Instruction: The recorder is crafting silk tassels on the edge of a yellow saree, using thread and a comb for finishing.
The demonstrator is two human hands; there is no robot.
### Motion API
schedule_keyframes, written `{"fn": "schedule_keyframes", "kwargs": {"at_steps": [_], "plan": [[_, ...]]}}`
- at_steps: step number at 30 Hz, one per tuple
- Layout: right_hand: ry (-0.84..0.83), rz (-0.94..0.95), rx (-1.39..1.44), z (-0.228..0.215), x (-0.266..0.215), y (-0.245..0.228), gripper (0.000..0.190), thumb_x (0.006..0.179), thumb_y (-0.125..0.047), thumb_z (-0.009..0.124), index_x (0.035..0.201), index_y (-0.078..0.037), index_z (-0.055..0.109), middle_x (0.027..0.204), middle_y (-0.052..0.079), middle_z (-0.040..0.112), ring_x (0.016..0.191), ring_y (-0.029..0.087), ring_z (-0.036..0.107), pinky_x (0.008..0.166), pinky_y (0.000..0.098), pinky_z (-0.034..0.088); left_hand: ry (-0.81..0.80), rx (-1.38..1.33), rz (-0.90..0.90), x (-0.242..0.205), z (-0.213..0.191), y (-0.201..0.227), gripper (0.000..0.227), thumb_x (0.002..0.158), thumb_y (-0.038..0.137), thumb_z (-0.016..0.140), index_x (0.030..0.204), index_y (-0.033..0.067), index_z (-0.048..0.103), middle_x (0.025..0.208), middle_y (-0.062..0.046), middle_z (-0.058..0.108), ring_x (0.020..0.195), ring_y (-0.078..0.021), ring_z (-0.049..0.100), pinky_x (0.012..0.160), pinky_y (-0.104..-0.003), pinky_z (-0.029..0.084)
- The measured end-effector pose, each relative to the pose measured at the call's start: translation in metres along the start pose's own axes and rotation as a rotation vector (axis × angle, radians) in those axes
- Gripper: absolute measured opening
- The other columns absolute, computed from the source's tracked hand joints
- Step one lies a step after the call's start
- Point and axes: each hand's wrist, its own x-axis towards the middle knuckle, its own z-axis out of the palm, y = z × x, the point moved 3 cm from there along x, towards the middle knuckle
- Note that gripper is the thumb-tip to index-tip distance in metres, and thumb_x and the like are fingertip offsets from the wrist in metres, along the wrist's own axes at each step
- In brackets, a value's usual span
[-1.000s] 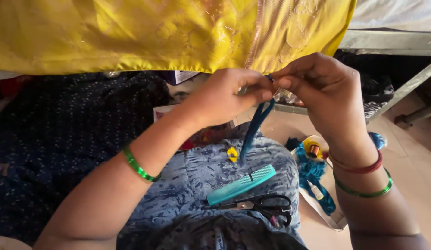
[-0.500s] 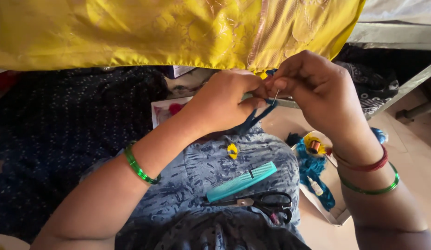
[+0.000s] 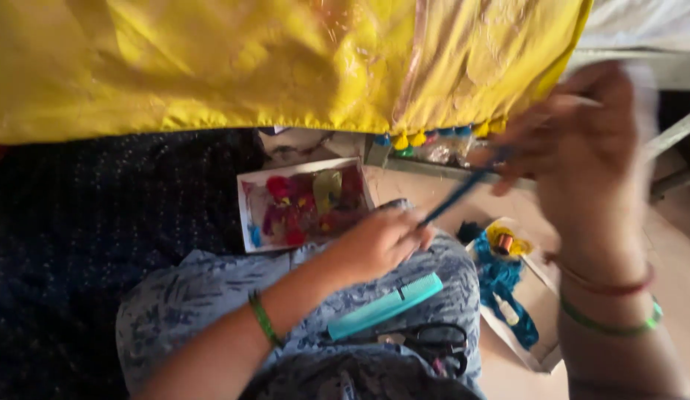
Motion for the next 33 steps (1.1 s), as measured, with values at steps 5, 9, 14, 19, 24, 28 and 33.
{"fn": "schedule_keyframes", "kwargs": {"at_steps": [5, 9, 14, 19, 24, 28, 33], "plan": [[0.105, -0.117, 0.229, -0.094, 0.008, 0.022, 0.020, 0.118, -0.013, 0.038, 0.136, -0.005, 0.044, 0.096, 0.015, 0.068, 0.071, 0.027, 0.074, 0.059, 0.0345, 0.064, 0.016, 0.320, 0.102, -0.033, 0.009, -0.089, 0.016, 0.100, 0.023, 0.063, 0.093, 0.0094, 0.068, 0.087, -0.009, 0.070, 0.090, -0.0301, 0.065, 0.081, -0.042, 0.050], [0.225, -0.080, -0.431, -0.093, 0.000, 0.042, 0.018, 0.114, -0.001, 0.039, 0.127, -0.002, 0.051, 0.104, 0.016, 0.065, 0.086, 0.031, 0.073, 0.081, 0.0378, 0.062, 0.226, 0.250, 0.074, -0.001, -0.032, -0.059, 0.024, 0.095, 0.023, 0.070, 0.107, 0.0025, 0.066, 0.108, -0.013, 0.068, 0.107, -0.0265, 0.063, 0.091, -0.040, 0.049], [-0.219, 0.155, -0.797, -0.036, -0.011, 0.139, 0.043, 0.073, 0.006, 0.059, 0.108, -0.011, 0.078, 0.094, 0.003, 0.078, 0.076, 0.015, 0.075, 0.062, 0.0303, 0.061, 0.591, -0.759, -0.336, 0.028, -0.068, -0.045, 0.024, 0.090, 0.021, 0.074, 0.107, 0.0032, 0.073, 0.106, -0.008, 0.076, 0.099, -0.0150, 0.068, 0.093, -0.031, 0.053], [-0.154, 0.367, -0.410, 0.013, -0.012, 0.194, 0.011, 0.094, -0.012, 0.072, 0.097, -0.002, 0.076, 0.069, 0.002, 0.066, 0.056, 0.012, 0.057, 0.051, 0.0273, 0.046, 0.592, -0.853, -0.420, 0.022, -0.058, -0.030, 0.018, 0.090, 0.015, 0.074, 0.097, -0.0011, 0.075, 0.092, -0.009, 0.077, 0.085, -0.0148, 0.071, 0.085, -0.030, 0.056], [-0.076, 0.443, 0.033, 0.038, -0.009, 0.200, 0.012, 0.097, -0.004, 0.064, 0.089, 0.004, 0.068, 0.066, 0.006, 0.064, 0.050, 0.012, 0.054, 0.044, 0.0271, 0.042, 0.568, -0.785, -0.352, 0.014, -0.066, -0.016, 0.016, 0.092, 0.011, 0.075, 0.099, -0.0033, 0.074, 0.093, -0.008, 0.076, 0.085, -0.0144, 0.069, 0.083, -0.030, 0.055], [-0.041, 0.290, 0.167, 0.040, -0.010, 0.188, 0.012, 0.092, 0.004, 0.060, 0.099, 0.002, 0.069, 0.074, 0.007, 0.071, 0.058, 0.013, 0.063, 0.049, 0.0266, 0.050, 0.542, -0.735, -0.284, 0.016, -0.071, -0.006, 0.020, 0.091, 0.005, 0.072, 0.109, -0.0016, 0.071, 0.103, -0.006, 0.074, 0.094, -0.0125, 0.068, 0.087, -0.030, 0.055], [-0.025, 0.215, 0.146, 0.026, -0.019, 0.199, 0.017, 0.094, 0.010, 0.057, 0.103, 0.003, 0.069, 0.081, 0.008, 0.073, 0.065, 0.013, 0.067, 0.055, 0.0264, 0.053, 0.526, -0.722, -0.229, 0.015, -0.064, -0.003, 0.021, 0.093, 0.001, 0.070, 0.114, -0.0020, 0.069, 0.108, -0.005, 0.072, 0.098, -0.0119, 0.067, 0.091, -0.030, 0.054]]}}
